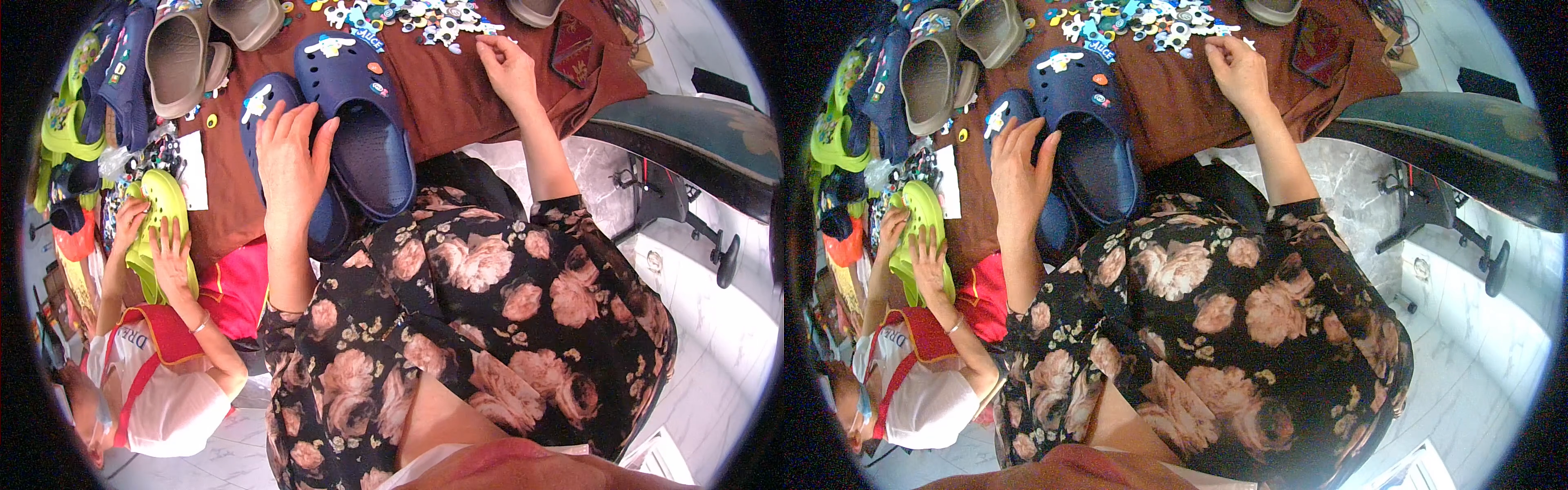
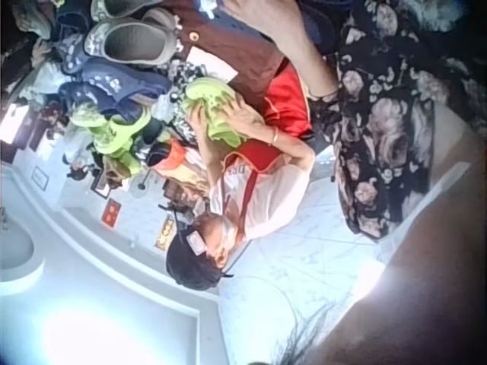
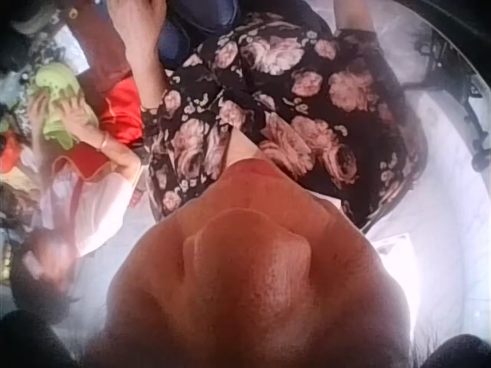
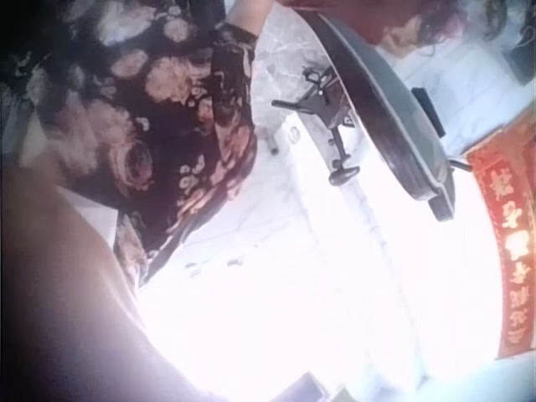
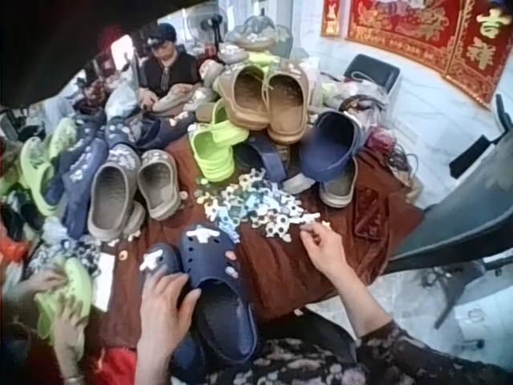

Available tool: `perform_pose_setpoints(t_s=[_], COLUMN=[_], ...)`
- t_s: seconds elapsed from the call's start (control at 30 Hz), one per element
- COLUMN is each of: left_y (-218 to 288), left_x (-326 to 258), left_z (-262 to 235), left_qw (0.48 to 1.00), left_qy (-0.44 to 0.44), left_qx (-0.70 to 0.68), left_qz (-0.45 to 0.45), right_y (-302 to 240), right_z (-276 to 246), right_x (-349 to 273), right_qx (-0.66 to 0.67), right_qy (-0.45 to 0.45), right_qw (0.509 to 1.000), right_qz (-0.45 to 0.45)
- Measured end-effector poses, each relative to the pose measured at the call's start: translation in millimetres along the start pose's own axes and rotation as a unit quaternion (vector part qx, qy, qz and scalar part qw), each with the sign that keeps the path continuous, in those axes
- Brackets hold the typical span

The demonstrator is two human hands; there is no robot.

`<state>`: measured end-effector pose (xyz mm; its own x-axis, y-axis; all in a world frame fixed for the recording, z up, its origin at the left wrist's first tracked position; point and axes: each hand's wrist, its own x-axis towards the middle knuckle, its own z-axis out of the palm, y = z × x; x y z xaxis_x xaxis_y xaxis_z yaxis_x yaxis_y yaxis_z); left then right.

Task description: Attaching decorative charms to the holes of foam clogs.

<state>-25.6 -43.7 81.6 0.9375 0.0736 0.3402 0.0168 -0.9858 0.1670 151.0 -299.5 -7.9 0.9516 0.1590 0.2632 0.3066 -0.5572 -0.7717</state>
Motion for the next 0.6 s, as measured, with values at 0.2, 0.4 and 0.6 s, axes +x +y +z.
perform_pose_setpoints(t_s=[0.2, 0.4, 0.6], left_y=[3, 5, 5], left_x=[-4, -6, -6], left_z=[10, 9, 10], left_qw=[1.0, 0.999, 0.999], left_qy=[0.004, 0.02, 0.026], left_qx=[0.007, 0.041, 0.038], left_qz=[-0.018, 0.003, 0.002], right_y=[-6, -15, -10], right_z=[13, 12, 17], right_x=[-3, -3, 16], right_qx=[-0.182, -0.16, -0.112], right_qy=[-0.028, -0.121, -0.014], right_qw=[0.979, 0.974, 0.988], right_qz=[-0.089, -0.11, -0.11])
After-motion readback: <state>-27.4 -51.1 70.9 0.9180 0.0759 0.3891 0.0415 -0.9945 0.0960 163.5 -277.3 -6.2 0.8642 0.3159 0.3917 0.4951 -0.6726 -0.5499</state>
